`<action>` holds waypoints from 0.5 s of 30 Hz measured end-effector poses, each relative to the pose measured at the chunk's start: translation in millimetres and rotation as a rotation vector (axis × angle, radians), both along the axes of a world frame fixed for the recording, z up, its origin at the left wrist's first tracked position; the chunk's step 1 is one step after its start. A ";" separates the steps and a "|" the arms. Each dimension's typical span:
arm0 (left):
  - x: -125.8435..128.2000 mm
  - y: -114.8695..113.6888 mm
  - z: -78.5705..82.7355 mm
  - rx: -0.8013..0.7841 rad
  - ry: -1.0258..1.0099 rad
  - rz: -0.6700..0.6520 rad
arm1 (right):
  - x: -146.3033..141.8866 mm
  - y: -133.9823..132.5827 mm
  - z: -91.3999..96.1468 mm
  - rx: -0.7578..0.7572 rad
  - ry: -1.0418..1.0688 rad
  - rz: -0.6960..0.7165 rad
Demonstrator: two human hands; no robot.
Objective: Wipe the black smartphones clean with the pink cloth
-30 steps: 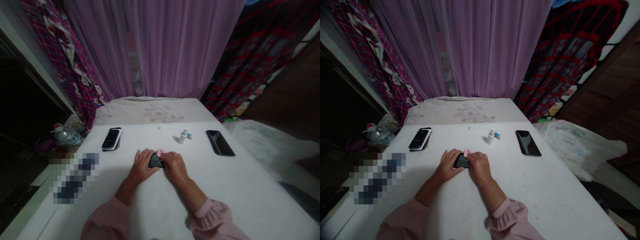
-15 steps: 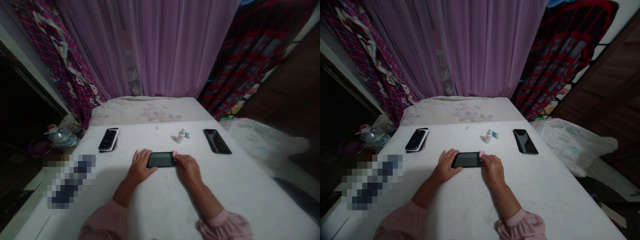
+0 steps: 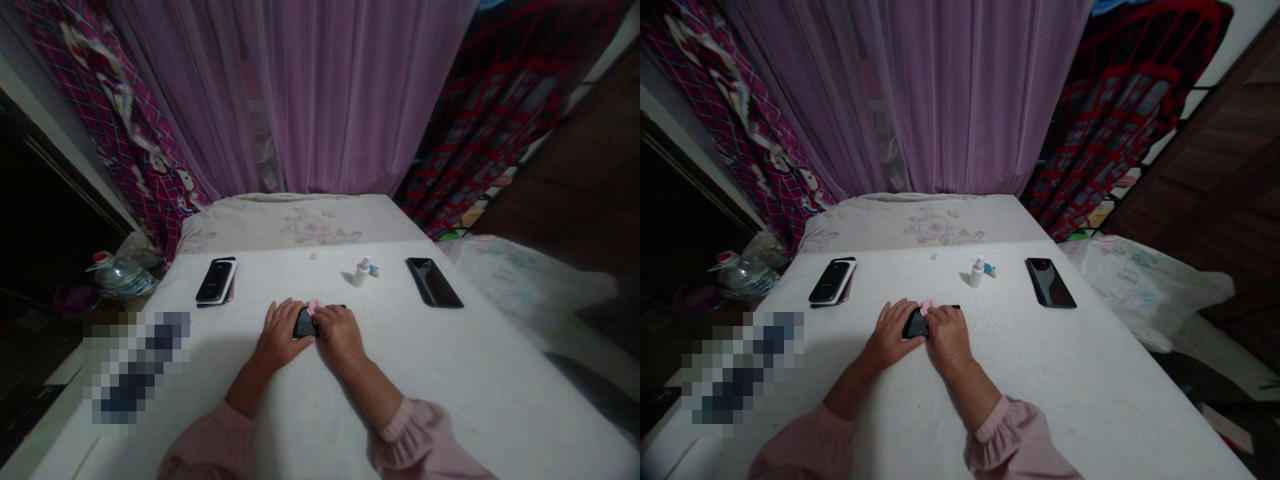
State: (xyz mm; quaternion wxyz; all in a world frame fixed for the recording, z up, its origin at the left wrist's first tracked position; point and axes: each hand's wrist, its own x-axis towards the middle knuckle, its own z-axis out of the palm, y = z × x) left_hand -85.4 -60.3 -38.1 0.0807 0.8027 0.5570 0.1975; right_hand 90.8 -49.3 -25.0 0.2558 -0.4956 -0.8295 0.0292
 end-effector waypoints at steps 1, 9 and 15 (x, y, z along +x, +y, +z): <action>0.0 0.0 -0.8 0.003 0.001 0.003 | -3.2 -3.0 -0.8 0.011 0.008 0.028; -5.6 1.5 -3.2 -0.015 -0.003 -0.031 | 30.9 -23.3 -7.3 0.089 0.083 0.118; -16.7 3.3 -5.1 -0.062 -0.014 -0.131 | 58.5 -13.6 -9.0 0.083 0.060 -0.035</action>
